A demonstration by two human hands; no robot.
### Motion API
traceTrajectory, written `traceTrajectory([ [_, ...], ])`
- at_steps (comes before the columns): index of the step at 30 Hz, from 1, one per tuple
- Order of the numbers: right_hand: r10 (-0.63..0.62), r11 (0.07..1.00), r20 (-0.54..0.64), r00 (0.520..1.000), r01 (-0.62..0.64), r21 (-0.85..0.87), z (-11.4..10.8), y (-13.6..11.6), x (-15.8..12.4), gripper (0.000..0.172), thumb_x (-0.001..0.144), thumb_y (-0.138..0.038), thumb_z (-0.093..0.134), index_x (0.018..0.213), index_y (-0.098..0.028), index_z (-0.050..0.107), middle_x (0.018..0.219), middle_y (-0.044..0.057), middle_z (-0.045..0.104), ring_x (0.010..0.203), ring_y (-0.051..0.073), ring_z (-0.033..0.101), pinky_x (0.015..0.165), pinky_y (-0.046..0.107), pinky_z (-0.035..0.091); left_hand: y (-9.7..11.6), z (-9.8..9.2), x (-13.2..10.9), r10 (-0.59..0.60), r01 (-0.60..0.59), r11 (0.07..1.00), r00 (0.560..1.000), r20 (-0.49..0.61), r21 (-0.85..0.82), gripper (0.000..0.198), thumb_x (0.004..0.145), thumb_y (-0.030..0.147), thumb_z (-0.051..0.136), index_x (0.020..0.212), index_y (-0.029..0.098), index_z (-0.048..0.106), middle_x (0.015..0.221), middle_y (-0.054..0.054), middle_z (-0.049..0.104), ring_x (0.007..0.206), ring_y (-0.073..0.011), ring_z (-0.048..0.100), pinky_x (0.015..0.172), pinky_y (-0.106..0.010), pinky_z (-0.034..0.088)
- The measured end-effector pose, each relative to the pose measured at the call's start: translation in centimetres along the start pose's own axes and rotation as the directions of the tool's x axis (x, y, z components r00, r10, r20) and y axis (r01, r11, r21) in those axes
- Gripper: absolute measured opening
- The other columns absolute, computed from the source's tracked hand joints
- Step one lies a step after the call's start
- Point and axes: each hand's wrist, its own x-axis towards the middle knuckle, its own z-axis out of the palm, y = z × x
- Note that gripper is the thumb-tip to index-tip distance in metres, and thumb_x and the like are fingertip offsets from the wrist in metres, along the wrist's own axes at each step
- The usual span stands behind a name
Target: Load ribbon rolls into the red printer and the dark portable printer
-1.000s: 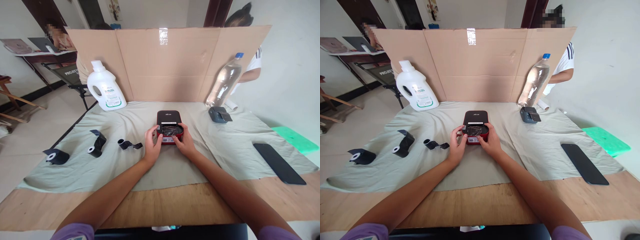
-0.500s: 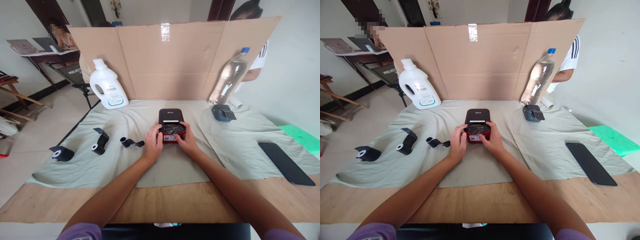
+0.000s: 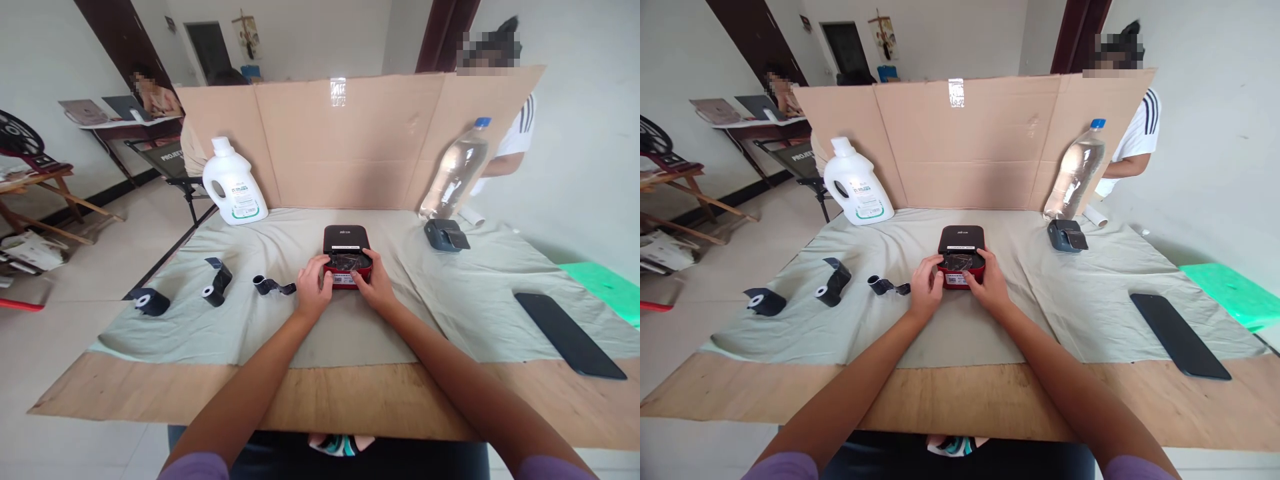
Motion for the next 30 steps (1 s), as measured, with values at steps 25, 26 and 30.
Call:
traceTrajectory([
  [25, 0.062, 0.941, 0.457, 0.887, 0.1, -0.322, -2.1, -2.1, 11.8, 0.028, 0.091, -0.023, 0.053, 0.107, -0.024, 0.076, 0.103, 0.005, 0.077, 0.095, 0.023, 0.069, 0.089, 0.036, 0.052, -0.5, -0.3, -0.1, -0.026, 0.035, 0.988, 0.998, 0.062, -0.149, 0.032, 0.093, 0.023, 0.051, 0.124, 0.02, 0.058, 0.139, -0.013, 0.059, 0.13, -0.0252, 0.056, 0.107, -0.042, 0.046],
  [26, 0.106, 0.919, 0.567, 0.817, 0.137, -0.369, -1.7, -2.4, 12.9, 0.029, 0.089, -0.019, 0.054, 0.109, -0.024, 0.076, 0.109, 0.004, 0.077, 0.099, 0.023, 0.069, 0.091, 0.034, 0.052, -0.5, -0.3, -0.1, -0.037, 0.045, 0.989, 0.997, 0.061, -0.143, 0.033, 0.093, 0.023, 0.051, 0.125, 0.02, 0.059, 0.142, -0.013, 0.056, 0.132, -0.0254, 0.055, 0.108, -0.042, 0.046],
  [30, 0.351, 0.778, 0.707, 0.614, 0.229, -0.585, 0.6, -3.2, 15.7, 0.022, 0.075, -0.016, 0.069, 0.094, -0.024, 0.079, 0.1, 0.006, 0.078, 0.095, 0.028, 0.071, 0.08, 0.034, 0.052, -0.6, -0.3, -0.3, -0.075, 0.082, 0.988, 0.996, 0.055, -0.134, 0.033, 0.094, 0.024, 0.051, 0.125, 0.021, 0.062, 0.144, -0.013, 0.055, 0.133, -0.026, 0.055, 0.107, -0.043, 0.048],
])
